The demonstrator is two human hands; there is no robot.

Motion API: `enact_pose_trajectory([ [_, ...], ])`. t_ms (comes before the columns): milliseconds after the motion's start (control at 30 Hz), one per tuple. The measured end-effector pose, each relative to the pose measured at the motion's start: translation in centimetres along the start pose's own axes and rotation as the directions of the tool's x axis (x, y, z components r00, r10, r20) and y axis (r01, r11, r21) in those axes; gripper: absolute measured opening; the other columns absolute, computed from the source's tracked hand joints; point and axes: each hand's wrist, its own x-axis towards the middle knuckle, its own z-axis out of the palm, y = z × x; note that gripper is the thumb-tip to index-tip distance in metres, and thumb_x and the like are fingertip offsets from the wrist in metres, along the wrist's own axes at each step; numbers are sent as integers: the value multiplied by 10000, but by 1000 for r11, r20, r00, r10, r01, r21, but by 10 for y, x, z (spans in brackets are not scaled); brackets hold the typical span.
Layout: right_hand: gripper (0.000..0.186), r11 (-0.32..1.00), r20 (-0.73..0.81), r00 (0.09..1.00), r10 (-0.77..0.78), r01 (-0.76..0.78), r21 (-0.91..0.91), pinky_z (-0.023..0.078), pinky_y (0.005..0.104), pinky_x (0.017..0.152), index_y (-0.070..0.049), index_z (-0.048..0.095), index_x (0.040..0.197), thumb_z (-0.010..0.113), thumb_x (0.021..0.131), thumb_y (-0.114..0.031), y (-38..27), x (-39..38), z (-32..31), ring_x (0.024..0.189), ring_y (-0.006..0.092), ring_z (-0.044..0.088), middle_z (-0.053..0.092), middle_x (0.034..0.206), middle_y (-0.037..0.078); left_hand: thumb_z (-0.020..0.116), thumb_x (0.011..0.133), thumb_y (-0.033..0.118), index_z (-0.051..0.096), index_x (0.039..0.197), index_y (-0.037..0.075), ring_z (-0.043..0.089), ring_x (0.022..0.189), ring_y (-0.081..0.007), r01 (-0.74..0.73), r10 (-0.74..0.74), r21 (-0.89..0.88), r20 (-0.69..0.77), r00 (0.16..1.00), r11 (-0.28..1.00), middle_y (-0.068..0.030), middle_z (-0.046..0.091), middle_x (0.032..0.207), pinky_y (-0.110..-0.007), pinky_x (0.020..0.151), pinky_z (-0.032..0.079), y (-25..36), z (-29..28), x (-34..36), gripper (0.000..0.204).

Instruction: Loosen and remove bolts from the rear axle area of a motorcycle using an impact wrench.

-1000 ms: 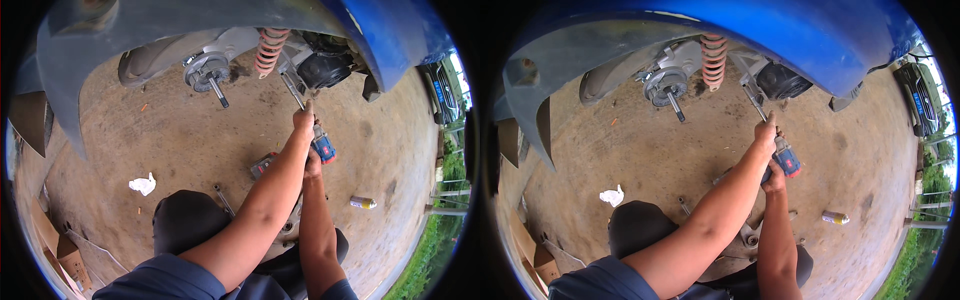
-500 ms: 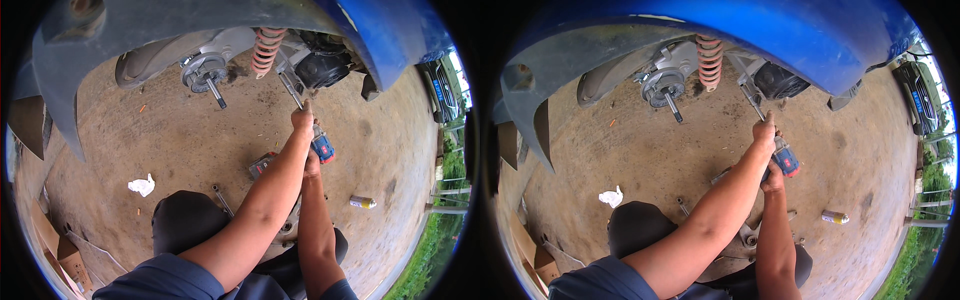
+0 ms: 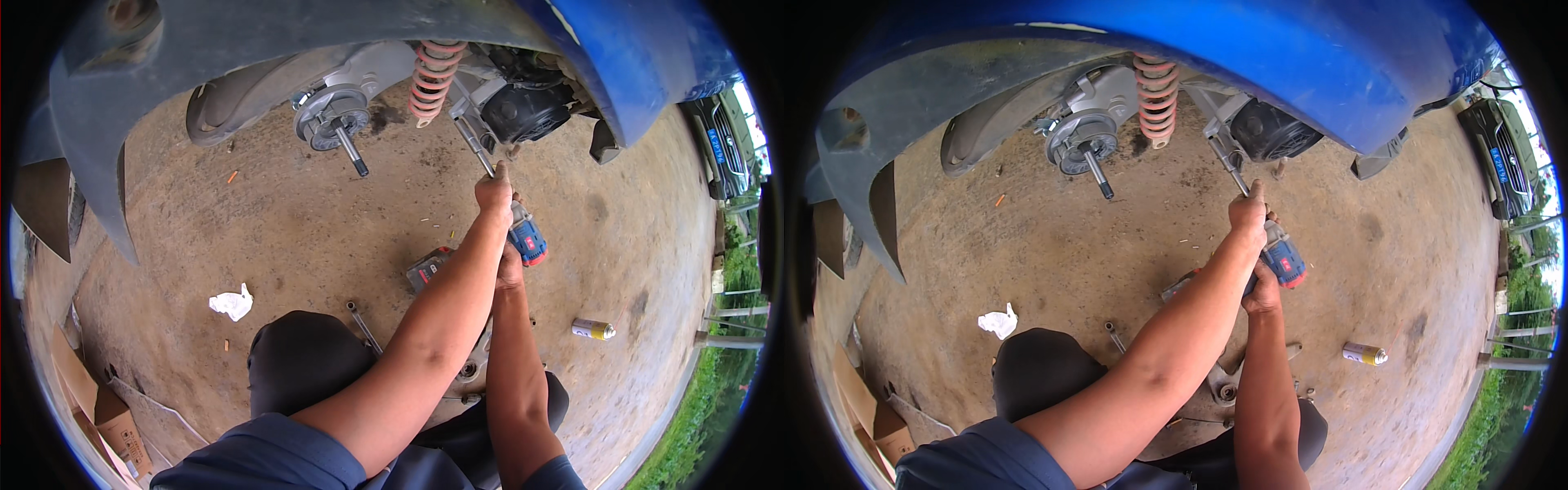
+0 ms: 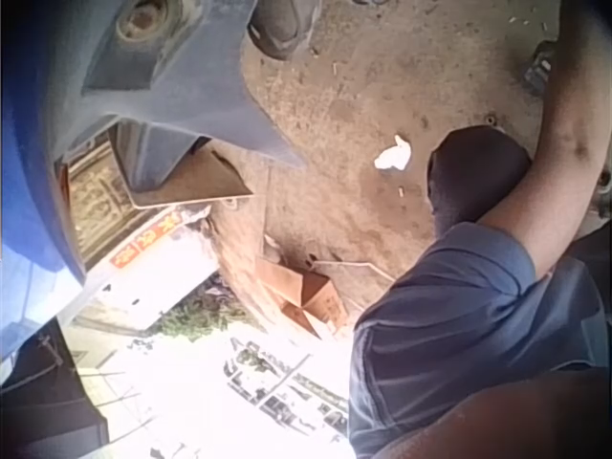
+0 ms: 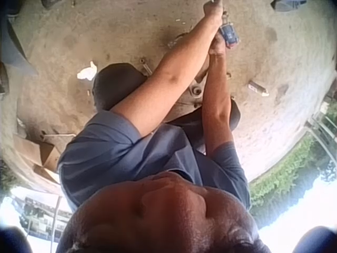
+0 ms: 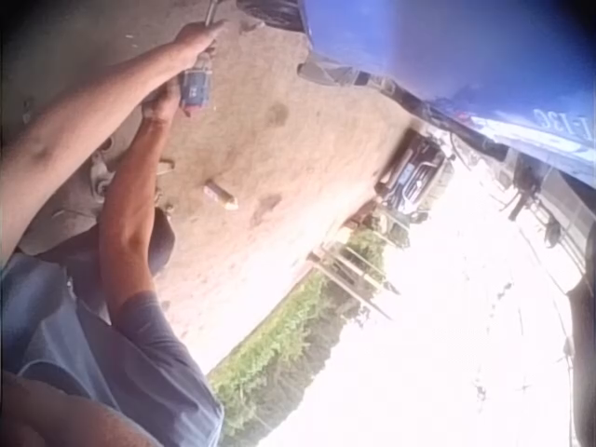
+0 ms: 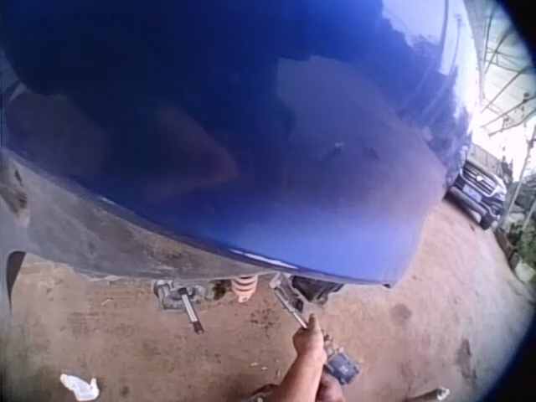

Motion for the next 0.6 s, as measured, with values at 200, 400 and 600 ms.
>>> enact_pose_trajectory([
  [200,375,1000,19,1000,-10,10,-13,561,418,904,-3,577,1205,644,866,-148,-1,1,-2,978,261,687,686,1102,129,649,945,352,472,743,84,449,401,-162,11,-11,-20,6,1000,1000,-11,441,542,-355,410,443,2,1,-2,379],
  [400,386,1000,33,999,-6,6,-3,562,420,902,-2,574,1208,643,855,-140,-2,3,-5,977,263,688,685,1102,131,646,946,353,469,744,81,446,405,-155,-8,8,-4,-8,1000,1000,-11,439,545,-356,414,443,1,3,-3,382],
  [600,391,1000,30,1000,5,-4,-13,561,424,903,-3,574,1210,649,852,-144,0,2,-3,981,264,687,685,1104,130,645,948,349,466,751,79,444,404,-157,-19,20,12,-21,1000,1000,-12,435,547,-357,409,436,0,1,0,380],
])
